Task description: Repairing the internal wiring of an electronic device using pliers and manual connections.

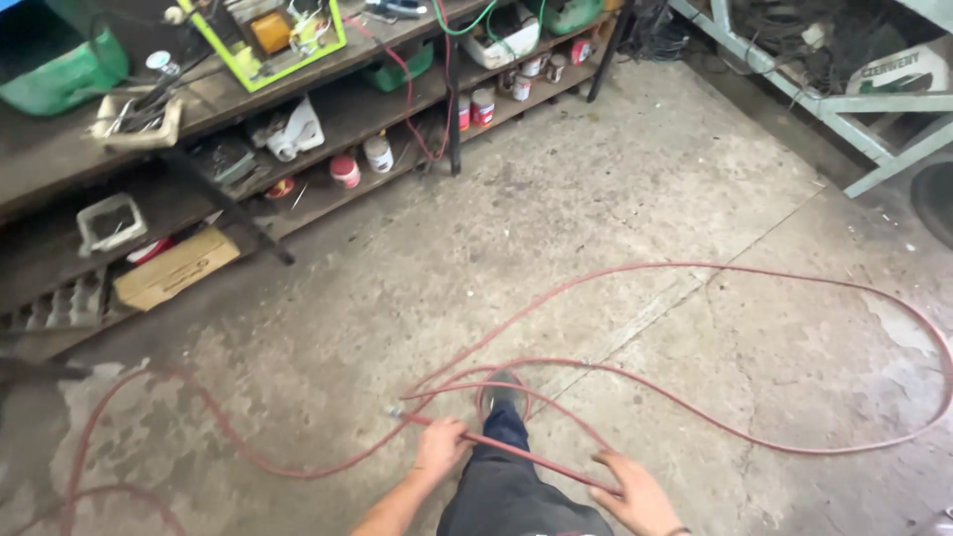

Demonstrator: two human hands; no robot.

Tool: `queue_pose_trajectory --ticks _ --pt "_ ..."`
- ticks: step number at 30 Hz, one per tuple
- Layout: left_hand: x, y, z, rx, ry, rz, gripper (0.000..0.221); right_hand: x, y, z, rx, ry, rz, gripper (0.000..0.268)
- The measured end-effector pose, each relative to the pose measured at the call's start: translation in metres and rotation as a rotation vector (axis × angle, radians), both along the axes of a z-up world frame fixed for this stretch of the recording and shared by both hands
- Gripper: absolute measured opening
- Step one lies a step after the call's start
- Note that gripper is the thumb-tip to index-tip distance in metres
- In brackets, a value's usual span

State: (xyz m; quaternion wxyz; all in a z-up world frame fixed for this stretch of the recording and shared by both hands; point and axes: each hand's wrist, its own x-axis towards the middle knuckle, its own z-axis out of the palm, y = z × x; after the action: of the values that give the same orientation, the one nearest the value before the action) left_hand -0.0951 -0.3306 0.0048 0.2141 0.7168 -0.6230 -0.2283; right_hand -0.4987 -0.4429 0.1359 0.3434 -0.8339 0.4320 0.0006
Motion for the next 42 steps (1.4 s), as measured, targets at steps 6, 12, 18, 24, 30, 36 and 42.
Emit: queue_pose_trajectory --ticks 6,12,18,24,30,36,42 --pt "-0.047 -0.168 0.055 -0.422 -0.153 -0.288 0.028 0.135 -0.111 0.004 0.145 0.034 0.131 0.055" --pt "-0.031 -0.278 0.130 -0.260 0.064 -0.301 0.037 0.169 -0.217 -0.005 0.094 0.135 -0.073 0.046" --pt "0.008 -0.321 0.172 0.051 0.285 -0.158 0.077 0.153 -0.317 -0.018 0.095 0.110 -0.195 0.031" --pt "0.026 -0.348 0.018 0.458 0.245 0.303 0.056 0.120 -0.462 -0.036 0.206 0.327 -0.017 0.041" --pt "0.058 -0.398 -0.045 0.873 0.230 0.512 0.033 0.068 -0.621 -0.061 0.341 0.458 0.124 0.036" --pt "0.009 -0.529 0.007 0.347 0.417 0.641 0.042 0.057 -0.764 -0.095 0.566 0.375 0.072 0.028" --pt "-0.002 -0.574 0.005 0.295 0.449 0.583 0.042 0.172 -0.871 -0.080 0.150 0.584 0.493 0.041"
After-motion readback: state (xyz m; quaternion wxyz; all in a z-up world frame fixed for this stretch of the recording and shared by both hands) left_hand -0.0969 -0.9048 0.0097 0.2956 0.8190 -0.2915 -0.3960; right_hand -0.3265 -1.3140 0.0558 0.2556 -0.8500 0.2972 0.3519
